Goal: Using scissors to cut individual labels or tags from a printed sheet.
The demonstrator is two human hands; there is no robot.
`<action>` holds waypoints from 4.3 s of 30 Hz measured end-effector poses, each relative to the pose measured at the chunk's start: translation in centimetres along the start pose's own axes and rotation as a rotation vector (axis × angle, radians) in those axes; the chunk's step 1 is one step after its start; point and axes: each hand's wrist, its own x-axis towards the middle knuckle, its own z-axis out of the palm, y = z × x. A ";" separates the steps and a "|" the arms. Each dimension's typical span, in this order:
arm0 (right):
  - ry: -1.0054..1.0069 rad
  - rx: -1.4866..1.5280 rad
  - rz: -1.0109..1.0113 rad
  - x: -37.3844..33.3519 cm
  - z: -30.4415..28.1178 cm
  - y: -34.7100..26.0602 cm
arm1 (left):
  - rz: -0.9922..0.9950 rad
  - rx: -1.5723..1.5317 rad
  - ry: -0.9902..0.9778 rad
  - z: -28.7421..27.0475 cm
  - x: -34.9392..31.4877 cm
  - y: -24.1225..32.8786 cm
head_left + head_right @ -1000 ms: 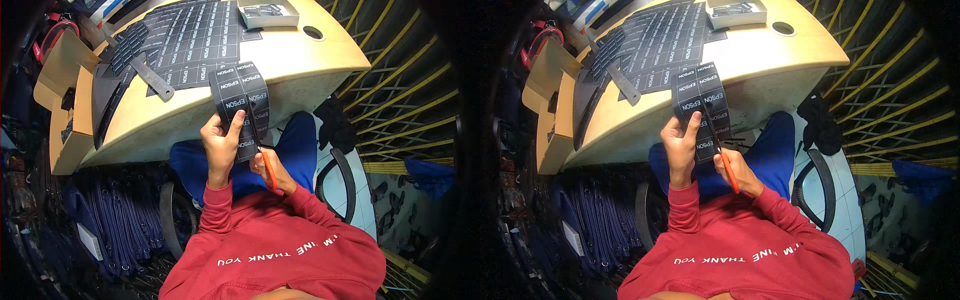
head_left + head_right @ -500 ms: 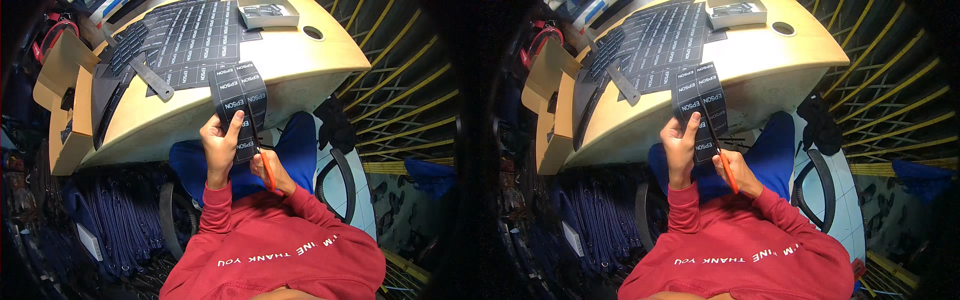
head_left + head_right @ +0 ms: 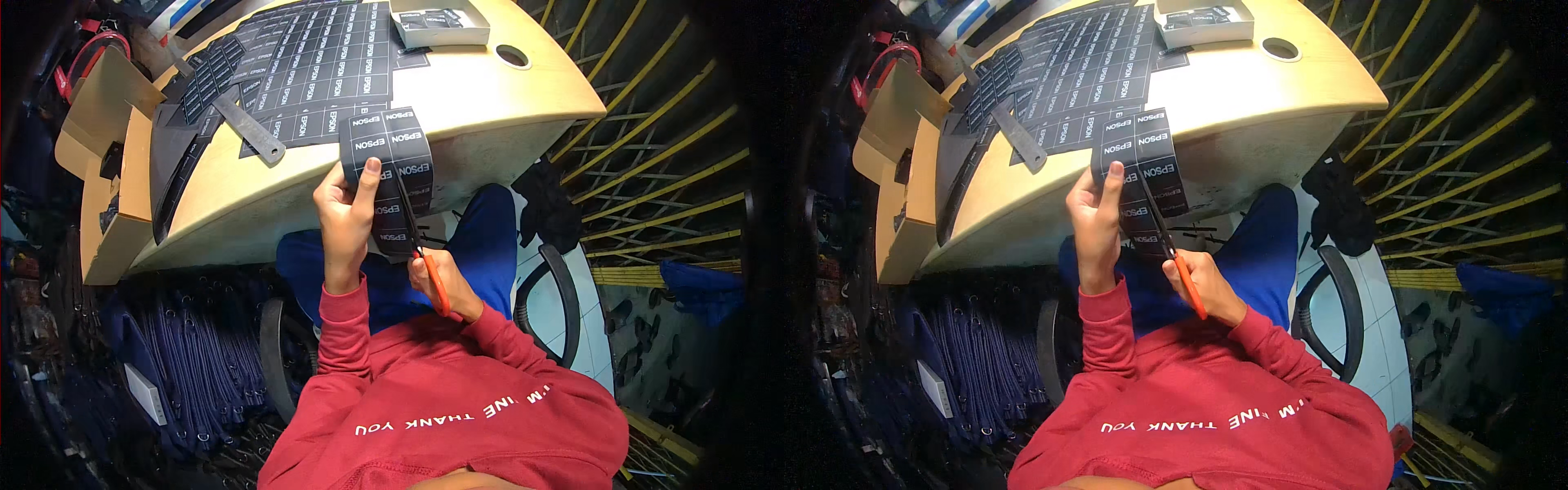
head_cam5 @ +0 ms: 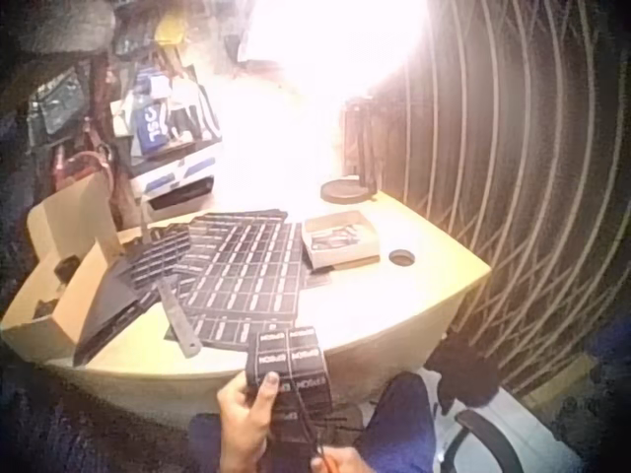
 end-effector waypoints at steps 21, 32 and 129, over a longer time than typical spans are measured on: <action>-0.042 -0.082 -0.079 0.3 -0.6 -1.4 | -0.002 0.000 -0.035 0.9 -1.8 0.2; -0.001 0.011 -0.027 0.3 -0.2 -1.1 | 0.031 0.027 -0.013 1.1 -1.9 0.2; 0.006 -0.177 -0.220 0.3 -0.3 -1.7 | -0.009 0.034 -0.104 1.0 -2.0 1.5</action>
